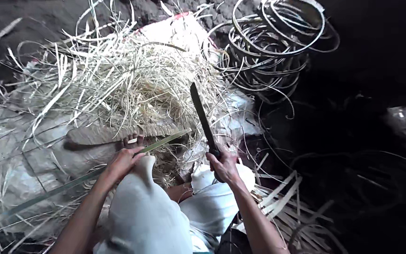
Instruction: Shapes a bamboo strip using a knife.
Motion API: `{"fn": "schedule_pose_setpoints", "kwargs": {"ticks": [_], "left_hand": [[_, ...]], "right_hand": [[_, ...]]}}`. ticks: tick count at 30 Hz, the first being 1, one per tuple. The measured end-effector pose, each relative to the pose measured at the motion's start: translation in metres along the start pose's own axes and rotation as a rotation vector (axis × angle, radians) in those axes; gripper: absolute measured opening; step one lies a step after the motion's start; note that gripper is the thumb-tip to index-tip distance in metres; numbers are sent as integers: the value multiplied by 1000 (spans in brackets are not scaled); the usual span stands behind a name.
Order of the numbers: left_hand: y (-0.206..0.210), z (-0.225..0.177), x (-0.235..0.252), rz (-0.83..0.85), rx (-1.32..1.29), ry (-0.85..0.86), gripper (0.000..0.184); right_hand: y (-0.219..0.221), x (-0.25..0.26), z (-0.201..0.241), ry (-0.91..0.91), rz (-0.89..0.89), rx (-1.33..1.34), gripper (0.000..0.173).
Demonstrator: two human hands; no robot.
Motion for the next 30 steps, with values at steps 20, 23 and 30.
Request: {"fn": "schedule_pose_setpoints", "kwargs": {"ticks": [20,23,30], "left_hand": [[25,22,-1,-206,45,105,34],[18,22,-9,-246,88,104,35],[28,45,-18,-167,-19,6,35]], "right_hand": [[41,1,-39,-51,11,-350,36],[40,1,-29,-29,23,-303,35],[44,-2,-3,-222,-53,-246,40]]}}
Point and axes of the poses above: each hand's wrist, its own x-axis towards the middle knuckle, its own y-axis out of the palm, z = x × y, the point moved 4 cm from there along x, towards the middle knuckle, and after that the axes turned 9 degrees about x, right-handed, at the moved point
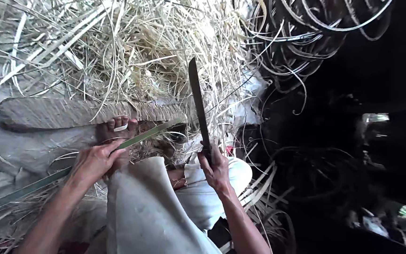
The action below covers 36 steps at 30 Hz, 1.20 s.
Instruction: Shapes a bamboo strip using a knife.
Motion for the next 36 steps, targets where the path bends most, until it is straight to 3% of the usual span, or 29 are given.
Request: {"fn": "schedule_pose_setpoints", "kwargs": {"ticks": [5,10,15,17,22,24,26,28,30,36], "left_hand": [[0,-1,1,58,-1,-39,36],[-10,-7,0,73,31,-47,36],[-13,-14,-3,81,15,-63,36],[-13,-15,-1,97,21,-73,37],[-9,-14,-1,104,4,-81,37],[-8,-15,0,101,-5,-79,37],[-7,-16,0,131,-19,-99,38],[-5,-17,0,176,-40,-106,39],[-1,-14,4,182,-52,-104,40],[0,-9,8,127,-34,-81,38]], "right_hand": [[5,3,10,-146,-41,-101,36],[19,4,-21,129,141,-199,35],[9,8,-5,208,199,-115,35],[-6,12,23,90,133,-60,35],[-67,14,146,-533,-231,298,26],[-61,11,142,-605,-283,356,25],[-24,3,71,-418,-167,190,21],[9,1,8,0,107,-115,31],[20,13,-1,310,285,-331,34],[22,9,3,359,274,-306,34]]}}
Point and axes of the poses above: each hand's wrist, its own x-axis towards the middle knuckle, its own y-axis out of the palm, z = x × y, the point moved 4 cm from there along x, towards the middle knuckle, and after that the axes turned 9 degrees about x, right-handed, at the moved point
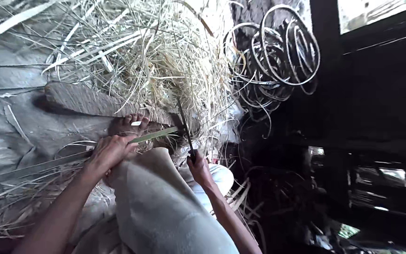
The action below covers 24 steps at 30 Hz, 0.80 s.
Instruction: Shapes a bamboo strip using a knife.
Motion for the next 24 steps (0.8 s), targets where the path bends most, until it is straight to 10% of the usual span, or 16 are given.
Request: {"fn": "schedule_pose_setpoints", "kwargs": {"ticks": [5,12,17,24], "left_hand": [[2,-4,-1,17,31,10,39],[4,-6,-6,11,-26,-8,40],[-4,-9,-10,43,-4,-26,40],[16,4,-5,-73,-32,29,38]], "right_hand": [[-54,-24,40,53,134,124,34],[-88,-76,83,-907,-667,442,22],[10,2,-11,-25,-37,-66,36],[7,6,-15,-1,47,120,34]]}}
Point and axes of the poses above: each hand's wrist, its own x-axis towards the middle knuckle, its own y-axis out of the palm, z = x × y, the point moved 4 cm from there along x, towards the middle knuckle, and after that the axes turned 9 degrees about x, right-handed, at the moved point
